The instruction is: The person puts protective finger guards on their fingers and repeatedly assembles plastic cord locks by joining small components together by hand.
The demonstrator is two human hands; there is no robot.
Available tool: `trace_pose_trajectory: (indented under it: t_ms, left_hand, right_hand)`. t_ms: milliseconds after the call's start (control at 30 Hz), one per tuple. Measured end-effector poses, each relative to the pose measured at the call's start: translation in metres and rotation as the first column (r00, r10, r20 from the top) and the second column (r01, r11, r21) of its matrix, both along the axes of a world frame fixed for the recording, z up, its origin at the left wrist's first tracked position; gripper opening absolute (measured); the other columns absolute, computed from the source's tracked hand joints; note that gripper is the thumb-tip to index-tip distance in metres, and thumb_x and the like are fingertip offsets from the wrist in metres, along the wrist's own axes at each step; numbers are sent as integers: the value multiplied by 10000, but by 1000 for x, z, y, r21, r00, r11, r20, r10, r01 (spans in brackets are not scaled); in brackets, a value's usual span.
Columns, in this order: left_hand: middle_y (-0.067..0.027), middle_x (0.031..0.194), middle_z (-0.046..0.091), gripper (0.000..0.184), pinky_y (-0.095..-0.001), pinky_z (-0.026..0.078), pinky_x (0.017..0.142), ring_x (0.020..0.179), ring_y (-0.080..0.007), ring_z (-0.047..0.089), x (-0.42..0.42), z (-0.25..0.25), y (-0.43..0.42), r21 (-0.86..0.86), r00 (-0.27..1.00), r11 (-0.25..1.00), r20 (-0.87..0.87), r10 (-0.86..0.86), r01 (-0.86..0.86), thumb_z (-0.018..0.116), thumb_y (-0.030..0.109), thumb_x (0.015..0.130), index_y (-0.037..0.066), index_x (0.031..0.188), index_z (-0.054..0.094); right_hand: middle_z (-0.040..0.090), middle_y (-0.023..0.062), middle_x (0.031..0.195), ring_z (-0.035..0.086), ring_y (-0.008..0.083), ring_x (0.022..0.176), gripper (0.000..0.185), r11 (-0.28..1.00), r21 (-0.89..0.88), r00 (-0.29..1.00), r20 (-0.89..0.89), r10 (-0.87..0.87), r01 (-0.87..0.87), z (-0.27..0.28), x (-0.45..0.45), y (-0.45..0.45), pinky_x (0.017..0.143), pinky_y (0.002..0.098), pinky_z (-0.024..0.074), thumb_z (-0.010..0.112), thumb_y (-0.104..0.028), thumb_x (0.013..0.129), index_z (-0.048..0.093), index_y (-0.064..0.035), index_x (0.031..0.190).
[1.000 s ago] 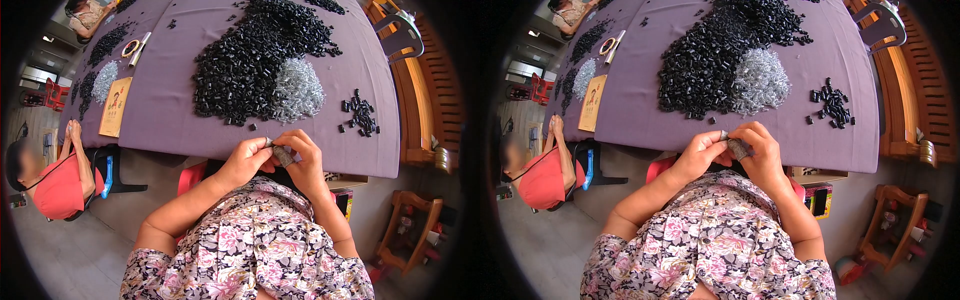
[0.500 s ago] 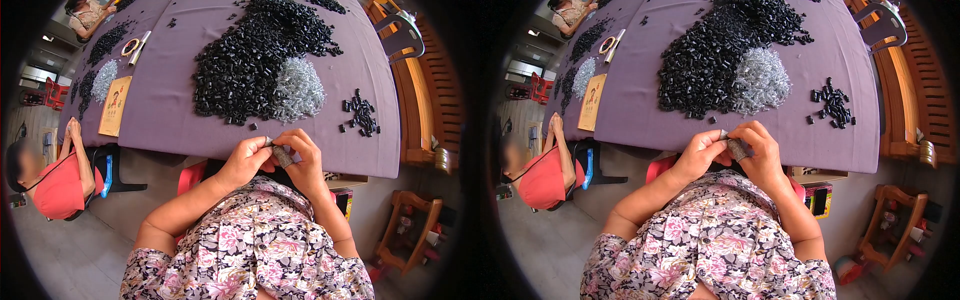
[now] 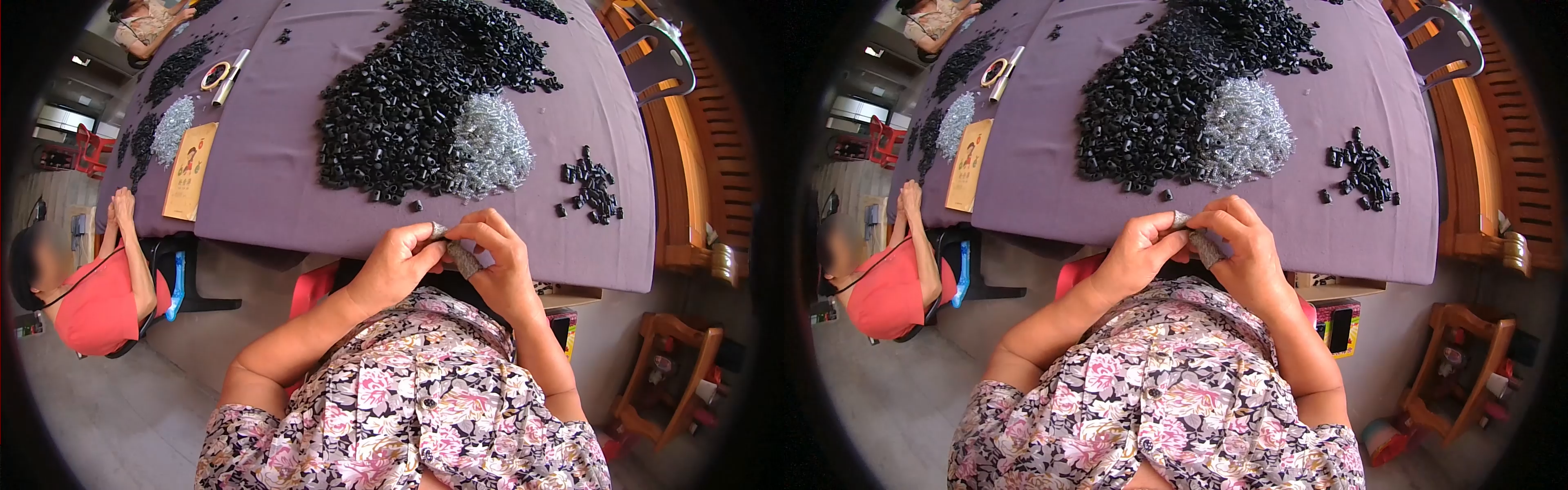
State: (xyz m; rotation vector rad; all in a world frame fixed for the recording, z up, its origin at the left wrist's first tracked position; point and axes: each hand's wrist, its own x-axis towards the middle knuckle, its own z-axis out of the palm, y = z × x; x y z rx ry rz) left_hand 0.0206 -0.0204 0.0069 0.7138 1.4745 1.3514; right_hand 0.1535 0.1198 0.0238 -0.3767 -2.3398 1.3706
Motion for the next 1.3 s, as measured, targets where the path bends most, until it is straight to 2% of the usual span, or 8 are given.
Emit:
trace_pose_trajectory:
  t_ms: [233,433,667,733,867,1067,1133,1300]
  left_hand:
    - [-12,873,675,149,-251,510,695,786,-65,606,10,-2,0,-2,954,999,-297,45,-48,541,64,1018,-20,1081,647]
    - [-133,841,672,122,-335,517,641,706,-177,660,12,-3,-2,92,835,994,-540,105,-65,536,33,998,-16,1071,621]
    - [-152,832,679,142,-349,534,662,743,-238,699,6,3,-4,132,758,991,-649,65,28,550,11,984,-23,1098,628]
    - [-137,843,687,150,-333,538,673,746,-208,695,5,3,-4,100,751,994,-659,36,40,548,16,991,-26,1104,635]
    - [-80,867,702,152,-291,536,691,753,-122,665,5,9,-4,-27,918,999,-394,-34,25,552,47,1008,-32,1099,645]
    - [-18,919,697,171,-248,539,733,804,-72,647,5,7,-3,-56,979,998,-203,-28,17,536,87,1041,-26,1102,650]
    - [-12,951,693,180,-240,543,753,827,-69,647,6,0,-3,-41,998,999,-58,4,-7,528,100,1052,-19,1110,651]
    - [-18,945,700,175,-239,553,728,793,-68,649,8,-1,-2,16,999,998,10,53,-53,524,115,1056,-5,1075,650]
  right_hand:
    - [634,97,1003,662,249,887,284,997,-28,997,32,-64,65,-2,0,-5,722,328,535,727,67,771,679,-30,1033]
    - [653,86,907,656,215,769,229,984,-94,987,55,-149,154,-6,0,-14,664,311,517,733,48,792,676,-22,1002]
    - [676,91,888,663,195,784,217,949,-282,990,22,-137,137,-17,3,-11,683,300,524,751,44,782,687,-8,983]
    - [678,96,908,672,213,796,226,975,-182,992,16,-124,125,-12,3,-9,692,308,533,740,57,777,688,-5,988]
    - [674,112,945,683,260,812,266,998,6,997,-44,-62,63,-3,2,-9,707,331,550,712,90,757,693,-1,1006]
    - [671,117,964,684,279,832,326,998,14,998,14,-69,69,2,3,-10,709,342,552,698,110,740,707,-10,1043]
    - [664,106,969,677,256,839,333,998,-10,998,-9,-58,58,-2,4,-8,707,328,543,698,112,744,720,-14,1051]
    - [625,66,977,637,190,863,334,990,-122,997,-27,-68,65,-1,3,-7,698,289,510,692,123,750,750,-23,1045]
